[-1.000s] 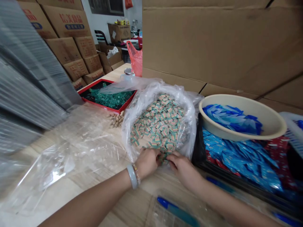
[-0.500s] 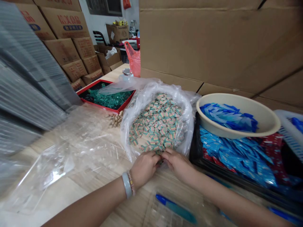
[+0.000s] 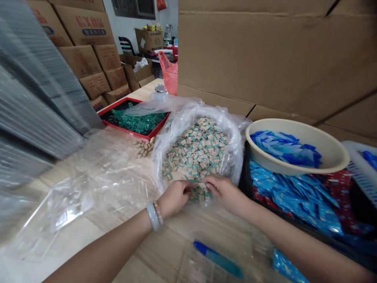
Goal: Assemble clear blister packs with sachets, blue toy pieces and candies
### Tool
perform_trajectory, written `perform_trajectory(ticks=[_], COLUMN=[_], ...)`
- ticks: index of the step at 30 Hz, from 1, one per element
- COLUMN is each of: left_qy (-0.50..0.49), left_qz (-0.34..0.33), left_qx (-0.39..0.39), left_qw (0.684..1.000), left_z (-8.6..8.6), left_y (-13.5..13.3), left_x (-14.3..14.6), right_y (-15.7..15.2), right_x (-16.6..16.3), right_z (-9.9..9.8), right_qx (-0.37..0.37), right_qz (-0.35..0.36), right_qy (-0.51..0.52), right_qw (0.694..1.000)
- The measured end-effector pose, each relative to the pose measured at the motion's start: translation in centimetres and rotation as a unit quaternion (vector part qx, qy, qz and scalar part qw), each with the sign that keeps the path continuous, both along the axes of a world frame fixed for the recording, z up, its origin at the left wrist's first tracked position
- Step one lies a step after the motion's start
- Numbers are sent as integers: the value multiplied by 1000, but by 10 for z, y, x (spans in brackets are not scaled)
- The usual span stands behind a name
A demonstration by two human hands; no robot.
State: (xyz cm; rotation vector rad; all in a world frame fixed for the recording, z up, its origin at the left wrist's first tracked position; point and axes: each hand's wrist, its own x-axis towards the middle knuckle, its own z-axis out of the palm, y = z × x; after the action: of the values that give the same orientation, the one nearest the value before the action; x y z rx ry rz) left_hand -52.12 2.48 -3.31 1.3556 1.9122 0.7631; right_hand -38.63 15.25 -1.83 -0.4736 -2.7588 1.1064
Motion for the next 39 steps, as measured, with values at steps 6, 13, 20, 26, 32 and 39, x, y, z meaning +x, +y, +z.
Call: perform_trajectory(ticks=[6,13,20,26,32,39], left_qy=[-131,-245,-237,-212,-220,-119], left_qz=[9,57,81,61,25,9], left_qx=[-10,-23,-11,-41,-28,-47], left_qw=[991,968,968,974,975,992], left_z=[3,2,-4,1,4,6], left_y=[9,17,11,15,13,1], left_x=[-2,3,-1,2,-2,-3], right_y=[7,0,-1,-15,-12,2], right_x=[-7,-16,-13,-16,-15,-3], right_z=[-15,-16,-28,-8,-2,-4], right_qx=[-322,-368,-137,49,42,-4], right_qz=[-120,-196,-165,-41,-38,53], right_qy=[-31,4,-13,-46,-54,-105], right_qw=[938,909,977,997,997,993])
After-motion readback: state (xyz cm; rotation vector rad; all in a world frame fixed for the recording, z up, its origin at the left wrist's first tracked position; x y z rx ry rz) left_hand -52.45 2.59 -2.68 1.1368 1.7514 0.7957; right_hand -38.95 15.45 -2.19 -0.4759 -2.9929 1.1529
